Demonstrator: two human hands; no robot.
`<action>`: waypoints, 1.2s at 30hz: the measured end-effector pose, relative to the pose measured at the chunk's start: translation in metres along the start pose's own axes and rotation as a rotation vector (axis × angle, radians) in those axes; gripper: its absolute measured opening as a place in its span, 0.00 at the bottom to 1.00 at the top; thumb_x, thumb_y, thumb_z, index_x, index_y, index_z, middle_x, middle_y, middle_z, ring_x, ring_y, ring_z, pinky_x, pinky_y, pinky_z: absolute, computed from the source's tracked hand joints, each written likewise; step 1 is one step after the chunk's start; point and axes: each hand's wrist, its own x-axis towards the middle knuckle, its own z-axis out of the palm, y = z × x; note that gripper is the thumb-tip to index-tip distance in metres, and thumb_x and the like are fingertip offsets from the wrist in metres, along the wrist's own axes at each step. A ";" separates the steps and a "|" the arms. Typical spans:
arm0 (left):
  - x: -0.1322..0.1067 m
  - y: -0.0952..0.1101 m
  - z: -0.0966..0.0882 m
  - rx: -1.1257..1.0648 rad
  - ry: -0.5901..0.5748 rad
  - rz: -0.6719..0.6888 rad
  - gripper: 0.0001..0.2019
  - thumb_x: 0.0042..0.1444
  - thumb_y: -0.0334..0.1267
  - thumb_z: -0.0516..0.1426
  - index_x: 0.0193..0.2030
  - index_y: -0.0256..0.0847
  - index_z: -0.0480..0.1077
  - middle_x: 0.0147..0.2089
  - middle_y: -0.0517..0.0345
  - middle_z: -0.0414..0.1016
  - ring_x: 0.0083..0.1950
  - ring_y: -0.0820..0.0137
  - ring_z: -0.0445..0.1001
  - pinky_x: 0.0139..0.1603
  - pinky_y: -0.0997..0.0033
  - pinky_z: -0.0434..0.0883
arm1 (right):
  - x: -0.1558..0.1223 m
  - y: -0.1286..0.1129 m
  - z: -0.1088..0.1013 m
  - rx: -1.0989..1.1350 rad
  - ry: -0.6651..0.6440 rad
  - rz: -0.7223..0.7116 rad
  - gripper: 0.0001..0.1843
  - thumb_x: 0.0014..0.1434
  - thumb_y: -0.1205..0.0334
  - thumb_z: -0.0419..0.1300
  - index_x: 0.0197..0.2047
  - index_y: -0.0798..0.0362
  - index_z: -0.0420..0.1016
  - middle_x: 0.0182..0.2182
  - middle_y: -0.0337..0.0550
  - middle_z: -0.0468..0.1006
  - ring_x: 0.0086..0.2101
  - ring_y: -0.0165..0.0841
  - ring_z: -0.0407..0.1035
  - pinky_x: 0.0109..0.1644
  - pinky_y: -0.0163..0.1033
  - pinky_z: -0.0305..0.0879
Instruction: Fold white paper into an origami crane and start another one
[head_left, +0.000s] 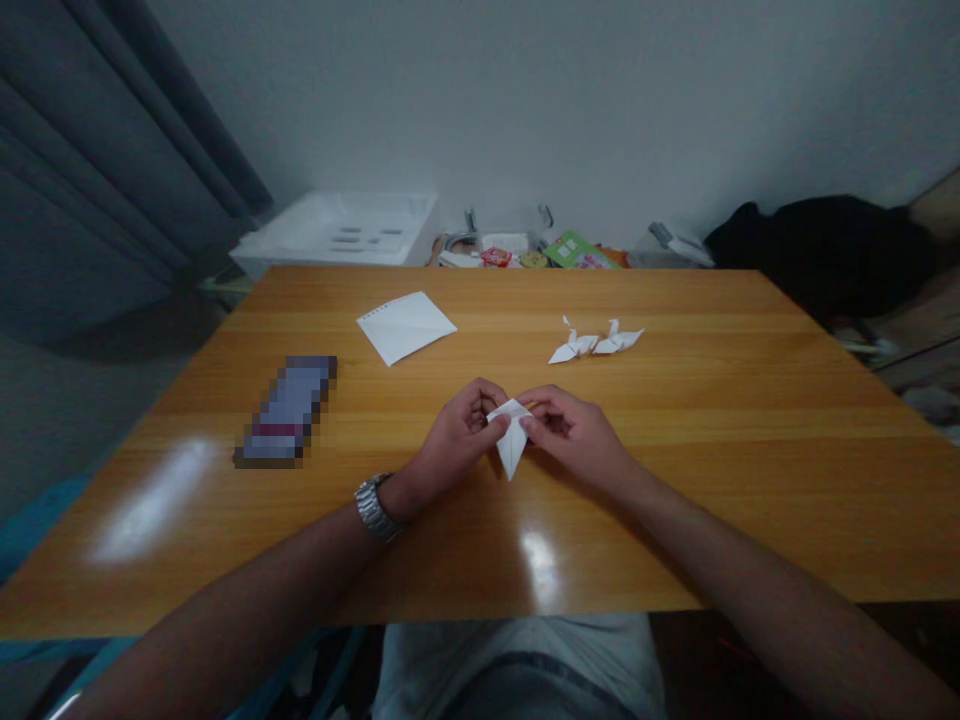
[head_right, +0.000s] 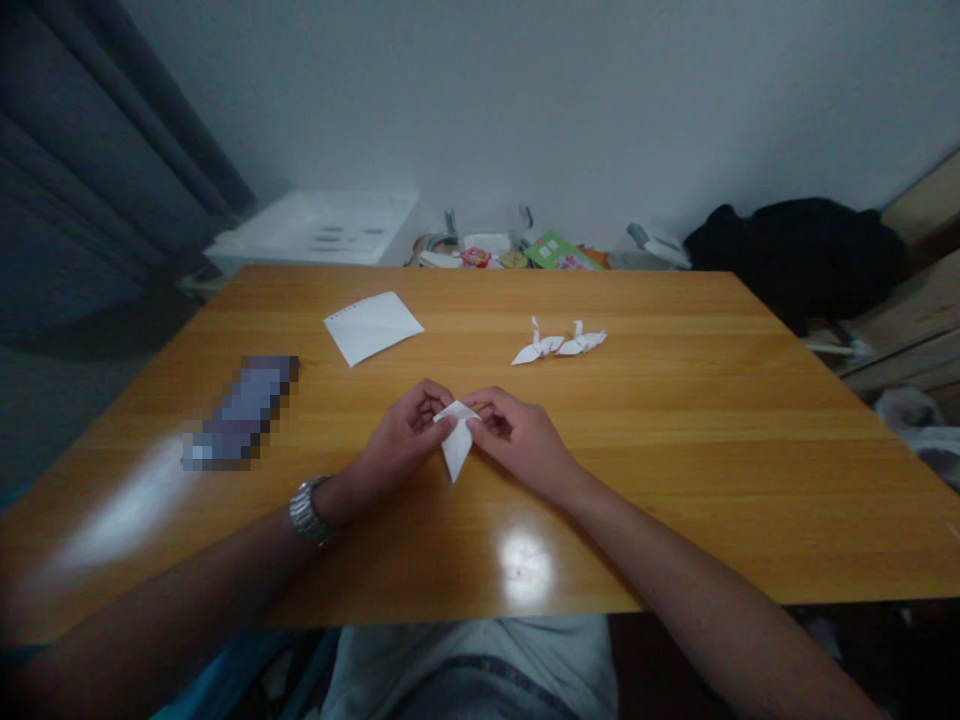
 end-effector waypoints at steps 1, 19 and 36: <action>0.000 0.001 0.000 -0.007 0.000 0.002 0.12 0.61 0.45 0.61 0.43 0.40 0.67 0.35 0.59 0.71 0.35 0.72 0.72 0.36 0.74 0.70 | 0.000 0.000 0.000 0.023 0.002 0.004 0.11 0.65 0.56 0.61 0.49 0.48 0.75 0.38 0.42 0.83 0.36 0.35 0.78 0.42 0.40 0.74; -0.002 0.001 -0.001 0.104 0.058 0.048 0.10 0.61 0.44 0.62 0.40 0.39 0.73 0.40 0.53 0.80 0.40 0.68 0.79 0.41 0.71 0.75 | 0.001 0.000 -0.003 0.092 0.038 -0.010 0.09 0.65 0.53 0.62 0.43 0.49 0.74 0.37 0.42 0.80 0.37 0.35 0.76 0.42 0.40 0.73; -0.002 0.009 0.003 0.150 0.046 0.025 0.07 0.60 0.40 0.61 0.41 0.38 0.71 0.32 0.61 0.74 0.30 0.76 0.73 0.29 0.80 0.70 | 0.000 -0.009 -0.005 -0.478 0.055 -0.258 0.08 0.67 0.60 0.59 0.36 0.52 0.75 0.29 0.40 0.79 0.29 0.31 0.73 0.34 0.34 0.64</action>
